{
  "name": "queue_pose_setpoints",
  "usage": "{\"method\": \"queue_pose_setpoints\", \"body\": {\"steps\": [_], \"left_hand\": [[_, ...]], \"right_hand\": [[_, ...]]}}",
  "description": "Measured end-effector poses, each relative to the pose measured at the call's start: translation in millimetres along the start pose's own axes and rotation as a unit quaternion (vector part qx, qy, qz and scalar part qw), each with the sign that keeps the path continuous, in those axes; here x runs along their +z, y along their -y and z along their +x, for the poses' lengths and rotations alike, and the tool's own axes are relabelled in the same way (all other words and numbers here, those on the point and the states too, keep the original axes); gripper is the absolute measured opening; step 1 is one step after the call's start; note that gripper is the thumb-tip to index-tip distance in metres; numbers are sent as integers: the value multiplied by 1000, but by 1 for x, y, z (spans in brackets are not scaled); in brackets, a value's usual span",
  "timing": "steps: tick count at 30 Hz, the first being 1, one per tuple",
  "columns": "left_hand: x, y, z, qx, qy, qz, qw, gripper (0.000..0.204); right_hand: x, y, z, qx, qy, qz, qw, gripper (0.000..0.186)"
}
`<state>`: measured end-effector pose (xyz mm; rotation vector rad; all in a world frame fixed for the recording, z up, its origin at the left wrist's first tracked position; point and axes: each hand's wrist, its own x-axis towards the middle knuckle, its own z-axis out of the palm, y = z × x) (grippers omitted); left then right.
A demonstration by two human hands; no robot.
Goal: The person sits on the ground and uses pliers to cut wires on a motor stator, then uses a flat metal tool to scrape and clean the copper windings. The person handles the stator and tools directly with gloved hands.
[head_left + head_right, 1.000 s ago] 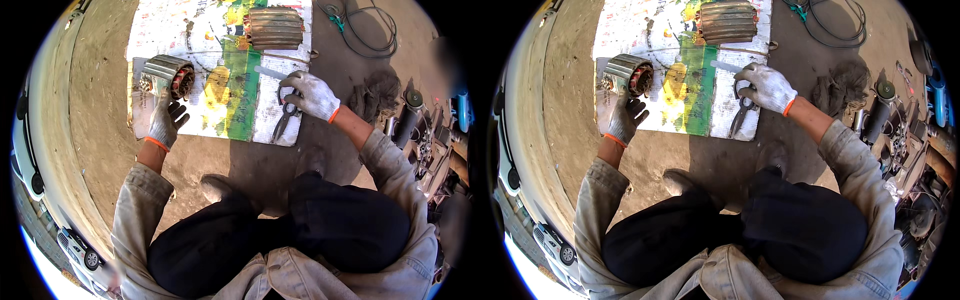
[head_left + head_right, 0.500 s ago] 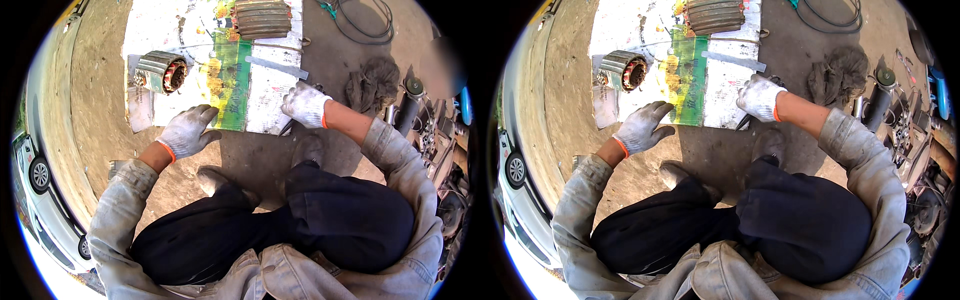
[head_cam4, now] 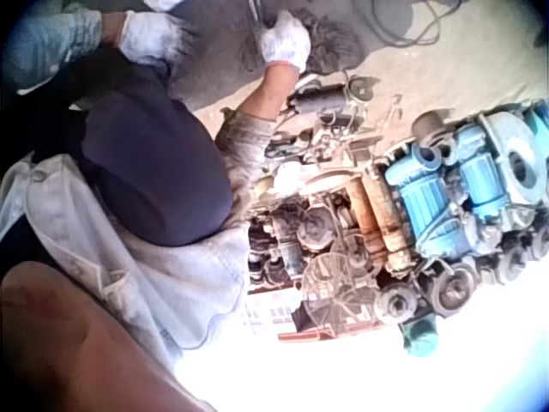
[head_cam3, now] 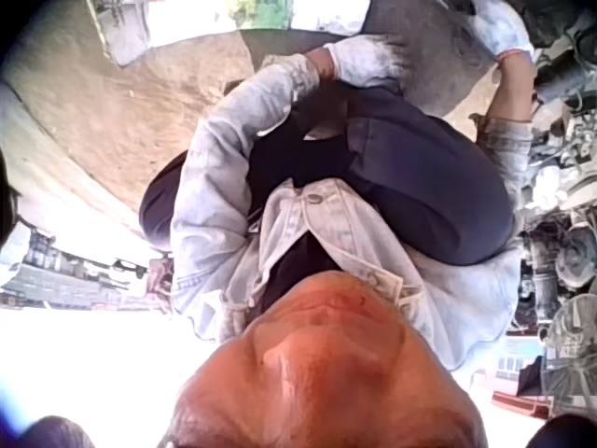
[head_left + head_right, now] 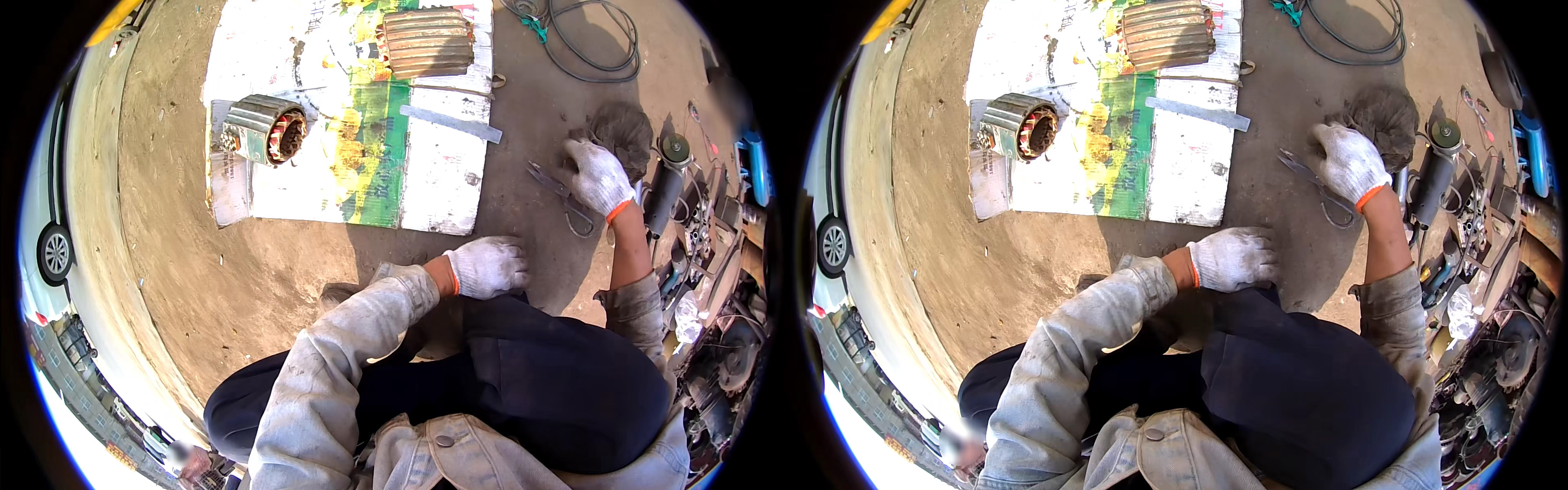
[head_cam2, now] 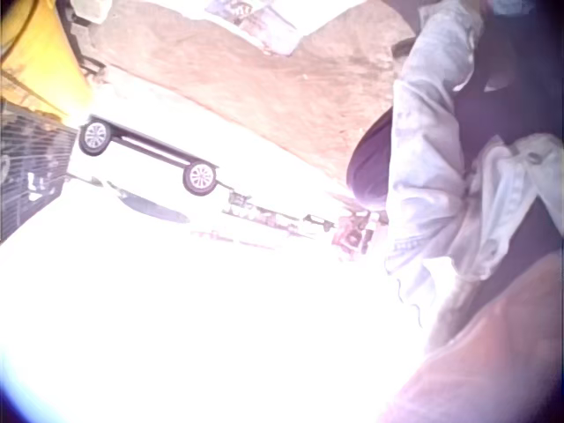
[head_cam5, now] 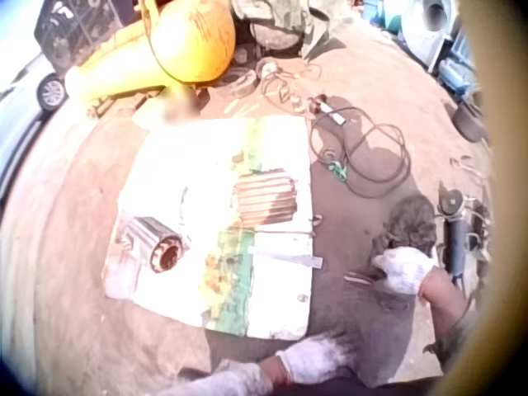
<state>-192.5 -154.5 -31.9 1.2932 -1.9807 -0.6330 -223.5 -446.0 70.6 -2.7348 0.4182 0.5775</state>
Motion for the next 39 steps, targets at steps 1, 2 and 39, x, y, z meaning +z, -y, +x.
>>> {"method": "queue_pose_setpoints", "body": {"steps": [1,2,39], "left_hand": [[-5,3,4,-56,-6,12,998,35],[-13,2,8,-112,-13,20,993,27],[-213,173,-33,-374,-510,-510,584,63]], "right_hand": [[10,8,11,6,-56,30,998,34],[20,20,20,14,-106,58,992,33],[31,48,41,83,-27,639,765,17]]}}
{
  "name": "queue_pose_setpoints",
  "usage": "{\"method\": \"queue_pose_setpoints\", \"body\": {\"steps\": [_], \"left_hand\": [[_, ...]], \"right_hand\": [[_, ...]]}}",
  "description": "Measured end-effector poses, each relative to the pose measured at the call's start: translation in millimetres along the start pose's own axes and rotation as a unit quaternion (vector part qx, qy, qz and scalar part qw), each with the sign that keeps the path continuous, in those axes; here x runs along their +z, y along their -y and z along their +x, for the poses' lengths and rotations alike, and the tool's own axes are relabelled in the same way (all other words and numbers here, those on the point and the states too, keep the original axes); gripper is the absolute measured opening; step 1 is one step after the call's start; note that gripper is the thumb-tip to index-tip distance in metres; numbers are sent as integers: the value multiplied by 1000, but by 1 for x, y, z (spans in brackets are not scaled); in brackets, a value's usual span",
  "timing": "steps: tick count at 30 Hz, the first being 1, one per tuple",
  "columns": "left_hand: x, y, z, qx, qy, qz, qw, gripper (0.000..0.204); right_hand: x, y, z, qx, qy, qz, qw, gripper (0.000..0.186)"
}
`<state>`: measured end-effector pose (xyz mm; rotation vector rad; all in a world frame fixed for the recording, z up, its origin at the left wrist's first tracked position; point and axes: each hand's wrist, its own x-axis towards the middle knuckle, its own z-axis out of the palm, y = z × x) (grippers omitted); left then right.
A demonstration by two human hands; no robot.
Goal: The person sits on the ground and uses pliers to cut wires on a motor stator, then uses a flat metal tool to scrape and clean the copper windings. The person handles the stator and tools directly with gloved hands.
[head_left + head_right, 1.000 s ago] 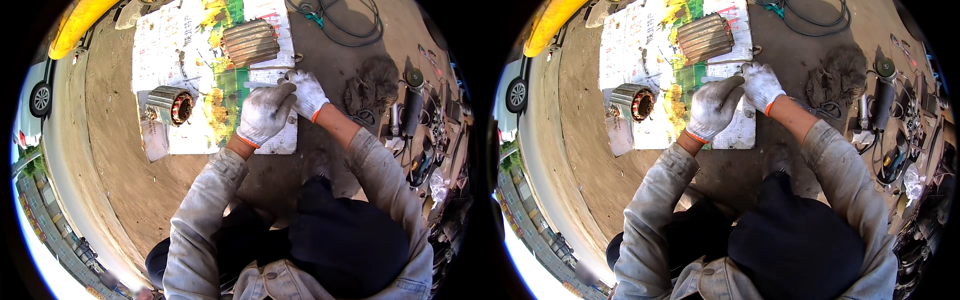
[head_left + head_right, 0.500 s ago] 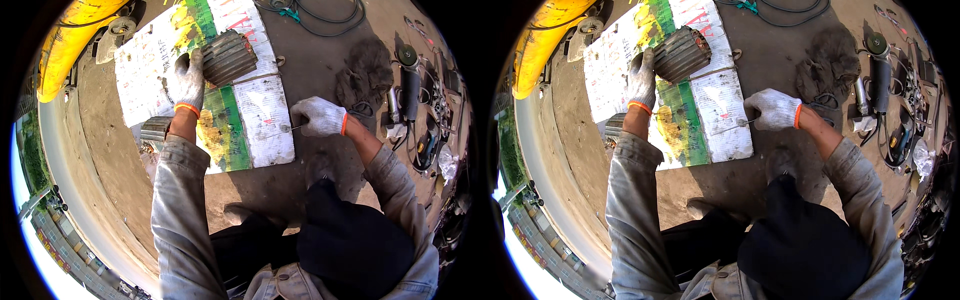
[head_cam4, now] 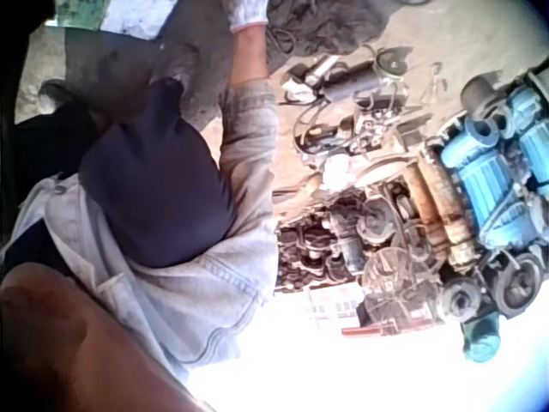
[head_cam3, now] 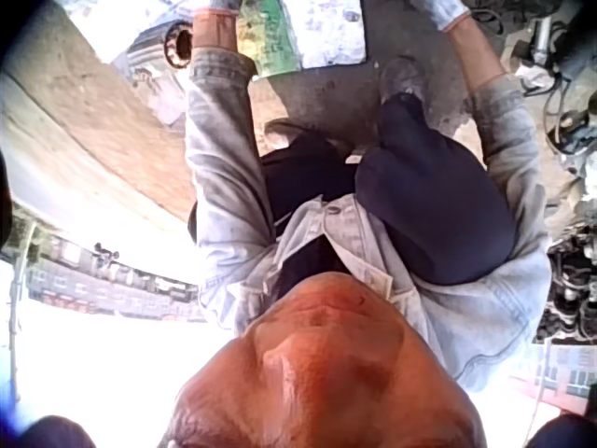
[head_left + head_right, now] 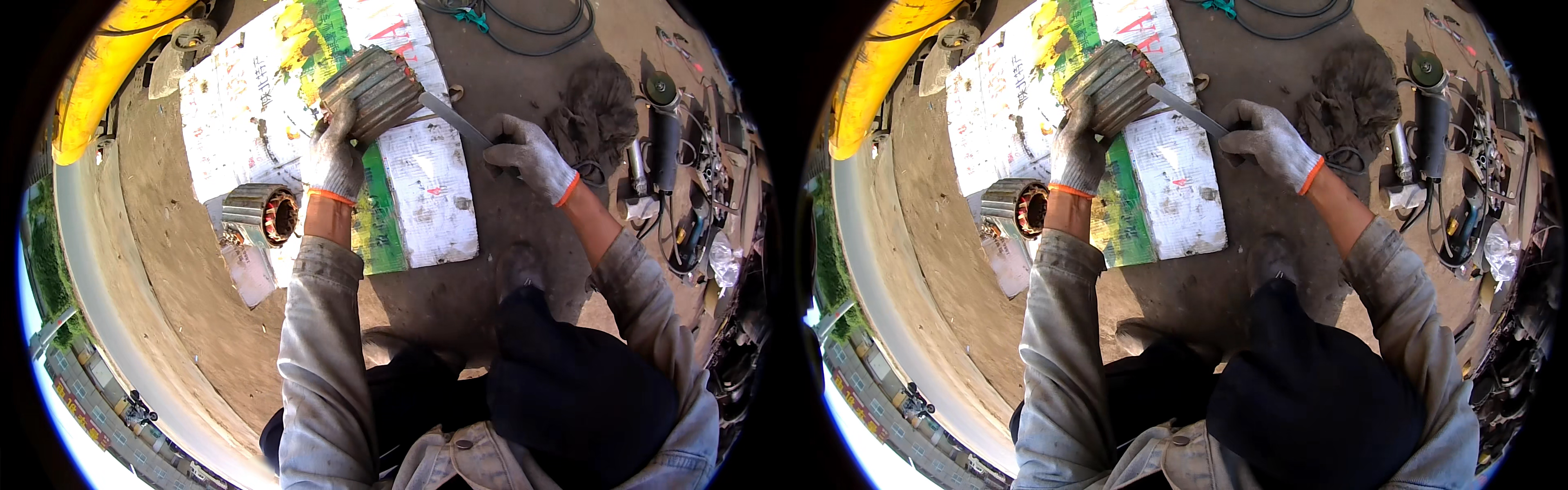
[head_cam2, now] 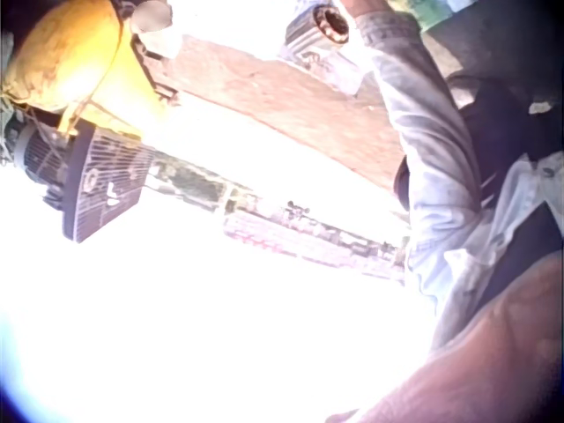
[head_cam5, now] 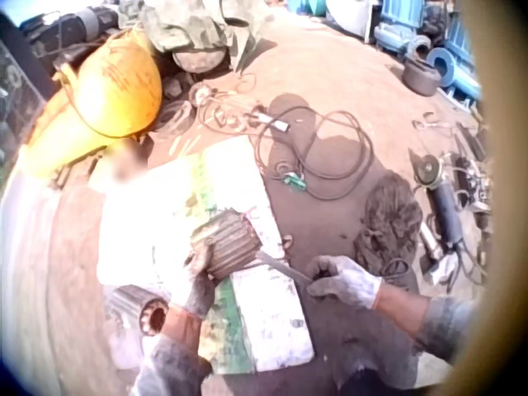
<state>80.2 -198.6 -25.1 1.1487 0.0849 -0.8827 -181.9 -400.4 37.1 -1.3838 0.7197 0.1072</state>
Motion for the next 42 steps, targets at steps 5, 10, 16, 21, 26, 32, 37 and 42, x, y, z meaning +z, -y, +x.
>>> {"method": "queue_pose_setpoints", "body": {"steps": [5,10,16,21,26,32,37,42], "left_hand": [[4,31,-46,58,-23,-31,998,47],[-20,8,-94,-18,-77,-20,997,60],[6,-16,-149,44,-96,191,976,49],[38,-1,-174,147,-74,655,738,42],[56,30,-182,306,-69,745,588,42],[67,2,-195,265,-27,806,529,52],[115,-15,-228,322,57,804,496,42],[140,11,-243,370,162,660,634,25]], "right_hand": [[6,0,-2,-50,-42,40,997,19],[8,9,-5,-57,-43,43,997,18],[10,17,4,-76,-22,51,996,21],[21,34,19,-88,-5,53,995,30],[35,56,15,-129,-13,36,991,51],[24,45,3,-110,-26,33,993,54],[13,34,-5,-78,-37,18,996,57],[21,38,-11,-100,36,33,994,61]]}}
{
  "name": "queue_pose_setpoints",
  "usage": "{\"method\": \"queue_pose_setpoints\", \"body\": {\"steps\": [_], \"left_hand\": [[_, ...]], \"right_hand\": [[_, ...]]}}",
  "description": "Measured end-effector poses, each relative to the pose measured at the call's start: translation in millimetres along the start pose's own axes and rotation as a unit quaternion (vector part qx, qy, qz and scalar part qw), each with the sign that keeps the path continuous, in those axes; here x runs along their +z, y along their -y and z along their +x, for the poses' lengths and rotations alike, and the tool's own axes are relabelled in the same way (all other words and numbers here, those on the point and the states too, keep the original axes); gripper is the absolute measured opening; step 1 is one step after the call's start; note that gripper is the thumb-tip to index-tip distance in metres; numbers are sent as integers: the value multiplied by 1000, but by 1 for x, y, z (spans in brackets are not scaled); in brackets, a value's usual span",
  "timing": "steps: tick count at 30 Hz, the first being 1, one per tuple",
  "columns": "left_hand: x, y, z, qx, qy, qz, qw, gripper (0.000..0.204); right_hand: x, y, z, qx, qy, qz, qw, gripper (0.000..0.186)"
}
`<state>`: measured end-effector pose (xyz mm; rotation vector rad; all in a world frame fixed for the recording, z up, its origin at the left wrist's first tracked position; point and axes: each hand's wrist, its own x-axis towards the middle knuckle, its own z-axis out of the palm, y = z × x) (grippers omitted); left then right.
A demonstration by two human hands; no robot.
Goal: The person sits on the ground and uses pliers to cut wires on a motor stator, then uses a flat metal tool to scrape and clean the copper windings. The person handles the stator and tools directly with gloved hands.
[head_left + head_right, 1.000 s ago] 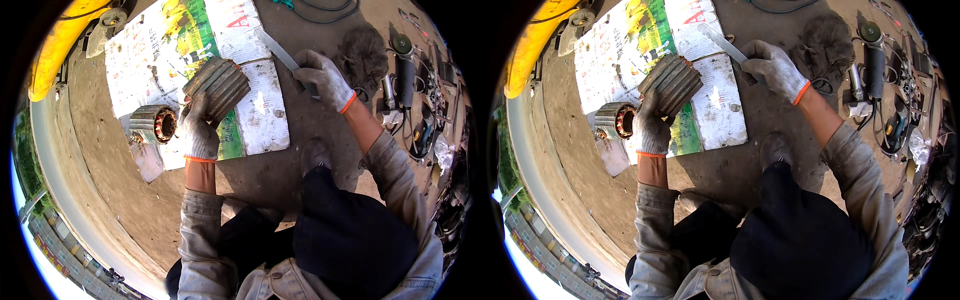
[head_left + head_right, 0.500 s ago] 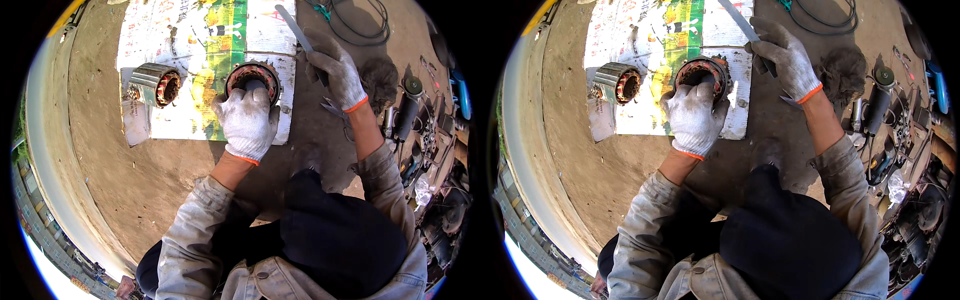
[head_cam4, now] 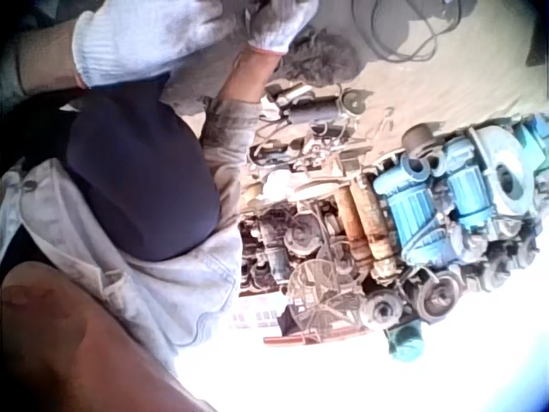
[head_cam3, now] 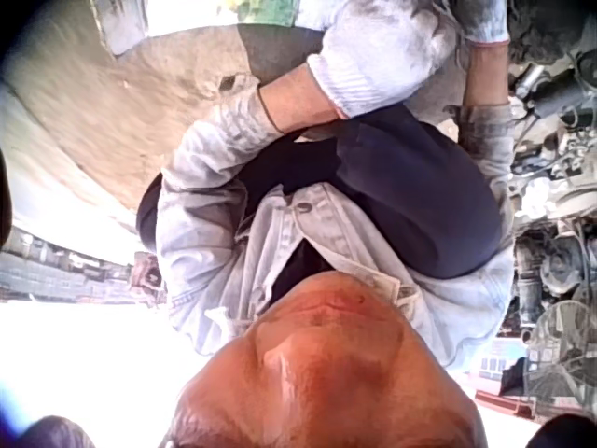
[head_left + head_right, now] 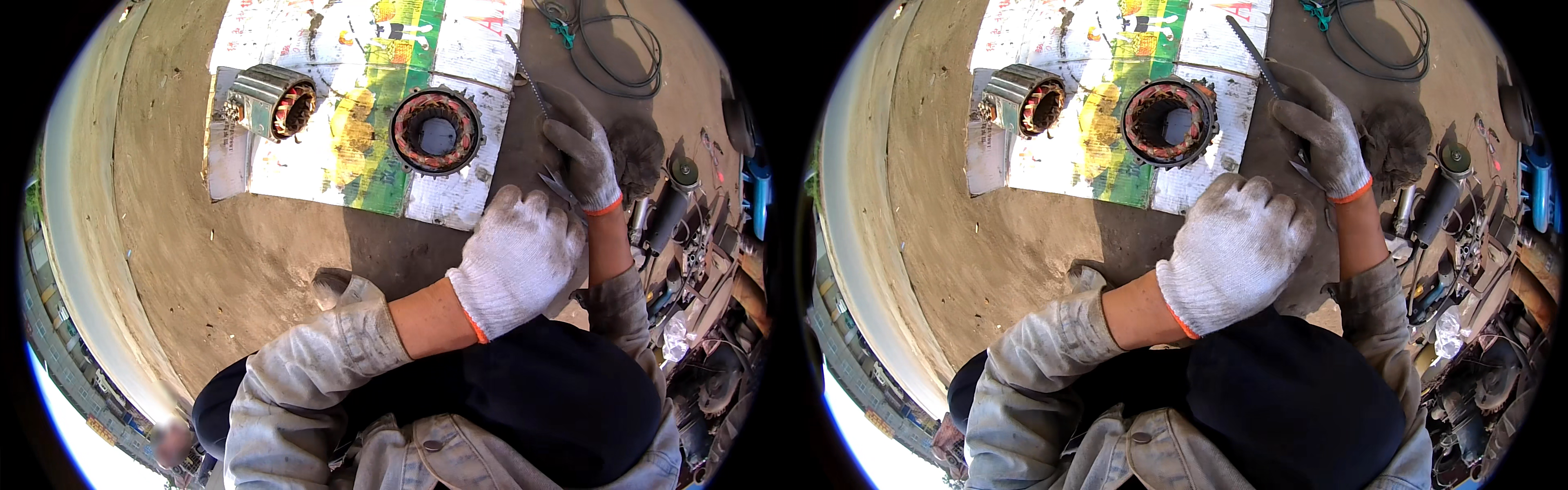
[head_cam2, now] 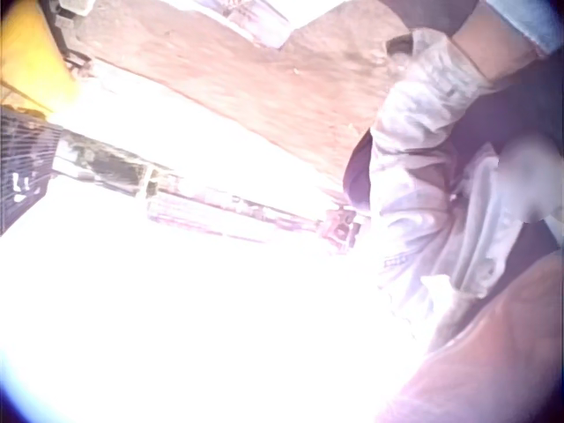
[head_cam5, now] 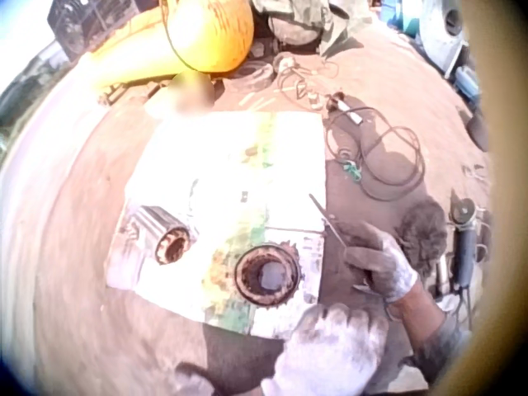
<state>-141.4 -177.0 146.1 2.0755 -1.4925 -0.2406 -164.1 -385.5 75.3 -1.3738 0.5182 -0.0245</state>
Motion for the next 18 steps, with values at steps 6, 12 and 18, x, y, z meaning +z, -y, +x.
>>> {"method": "queue_pose_setpoints", "body": {"steps": [6,12,18], "left_hand": [[47,-1,-31,18,160,-61,985,20],[61,18,-33,-24,178,-127,976,29],[74,18,-42,-68,205,-187,958,30]], "right_hand": [[-1,0,0,-44,3,-2,999,55],[-16,3,-2,-29,6,2,1000,51],[-20,5,-4,-23,60,74,995,48]]}}
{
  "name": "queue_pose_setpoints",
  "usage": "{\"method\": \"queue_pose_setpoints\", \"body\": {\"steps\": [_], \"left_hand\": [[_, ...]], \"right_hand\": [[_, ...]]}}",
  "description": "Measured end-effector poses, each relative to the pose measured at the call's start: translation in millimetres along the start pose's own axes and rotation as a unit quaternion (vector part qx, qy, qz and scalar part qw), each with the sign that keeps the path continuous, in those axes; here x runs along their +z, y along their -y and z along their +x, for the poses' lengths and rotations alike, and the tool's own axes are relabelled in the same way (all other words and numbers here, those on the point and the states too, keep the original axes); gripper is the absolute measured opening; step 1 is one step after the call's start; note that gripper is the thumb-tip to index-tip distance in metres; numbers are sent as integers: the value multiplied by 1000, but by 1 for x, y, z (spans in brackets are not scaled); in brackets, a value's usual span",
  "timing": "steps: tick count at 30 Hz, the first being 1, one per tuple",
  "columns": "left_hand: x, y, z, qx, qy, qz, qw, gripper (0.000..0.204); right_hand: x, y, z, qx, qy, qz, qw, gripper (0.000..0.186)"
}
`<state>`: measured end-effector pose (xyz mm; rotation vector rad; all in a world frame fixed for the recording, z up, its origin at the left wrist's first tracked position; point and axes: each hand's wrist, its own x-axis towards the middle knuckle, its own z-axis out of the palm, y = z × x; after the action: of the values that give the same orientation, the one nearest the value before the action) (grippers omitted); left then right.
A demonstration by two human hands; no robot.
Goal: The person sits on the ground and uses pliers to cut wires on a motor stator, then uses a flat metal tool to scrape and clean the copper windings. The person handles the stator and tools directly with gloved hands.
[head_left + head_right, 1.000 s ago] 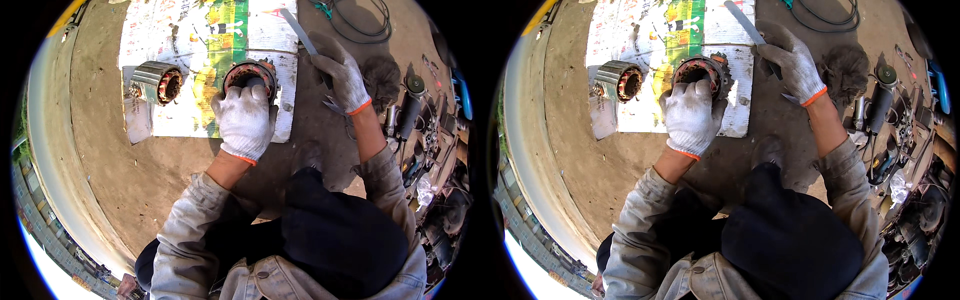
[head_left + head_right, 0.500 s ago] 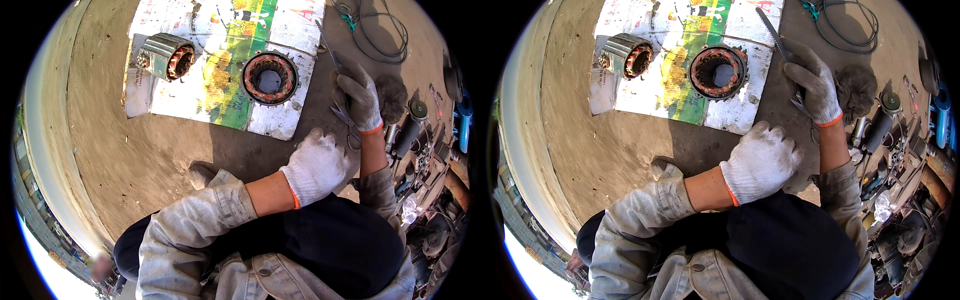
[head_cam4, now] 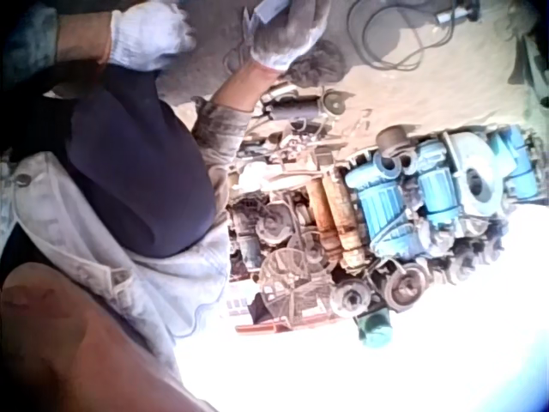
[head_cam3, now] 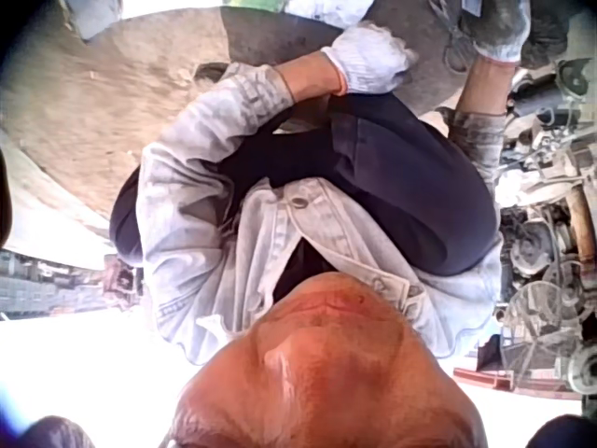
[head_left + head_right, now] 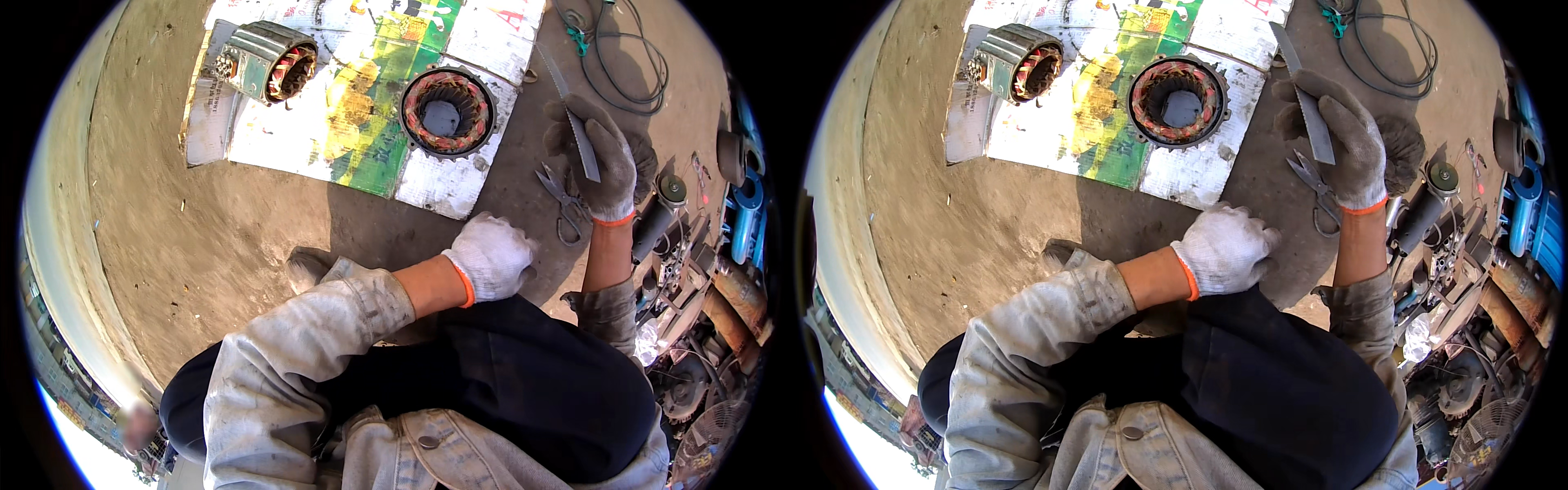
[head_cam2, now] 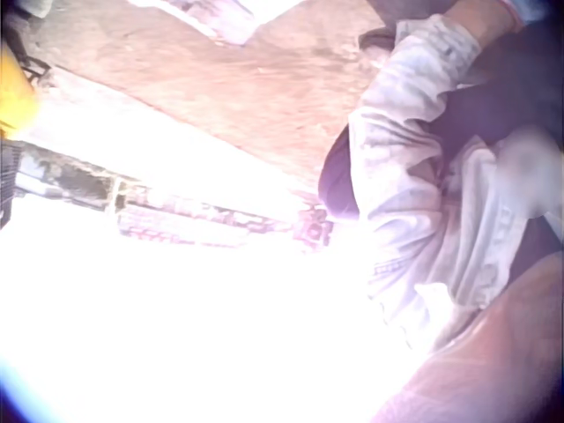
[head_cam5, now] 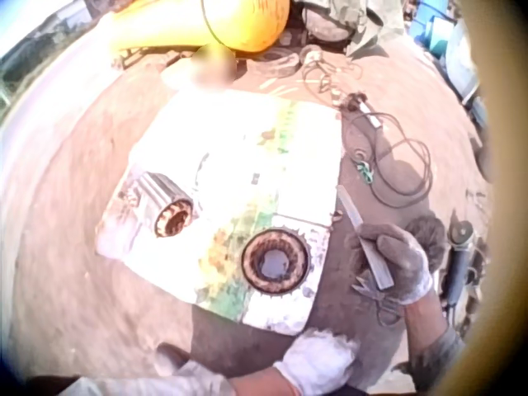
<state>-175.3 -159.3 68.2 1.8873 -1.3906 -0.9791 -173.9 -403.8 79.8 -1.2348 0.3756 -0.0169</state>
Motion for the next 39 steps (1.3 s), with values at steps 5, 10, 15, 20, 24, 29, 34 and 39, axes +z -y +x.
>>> {"method": "queue_pose_setpoints", "body": {"steps": [5,10,15,20,24,29,34,39], "left_hand": [[1,3,0,-4,11,-31,999,32],[-10,8,6,-20,-17,-223,974,42],[-27,17,11,-35,-87,-638,764,64],[-55,16,17,-113,-139,-659,730,55],[-62,27,13,-74,-237,-465,850,28],[-56,26,11,-26,-345,-314,884,16],[-47,27,-14,-38,-359,-244,900,17],[-38,35,-32,-77,-444,-283,847,17]], "right_hand": [[-4,3,-3,-13,29,-20,999,50],[-8,19,-8,9,-17,-173,985,44],[14,31,-16,18,-61,-316,947,35],[39,20,-17,-189,10,-499,846,46],[32,5,-22,-83,-37,-390,916,37],[36,6,-11,-48,-23,-49,997,79],[63,24,18,28,168,-138,976,48],[88,22,61,45,300,-169,938,12]]}}
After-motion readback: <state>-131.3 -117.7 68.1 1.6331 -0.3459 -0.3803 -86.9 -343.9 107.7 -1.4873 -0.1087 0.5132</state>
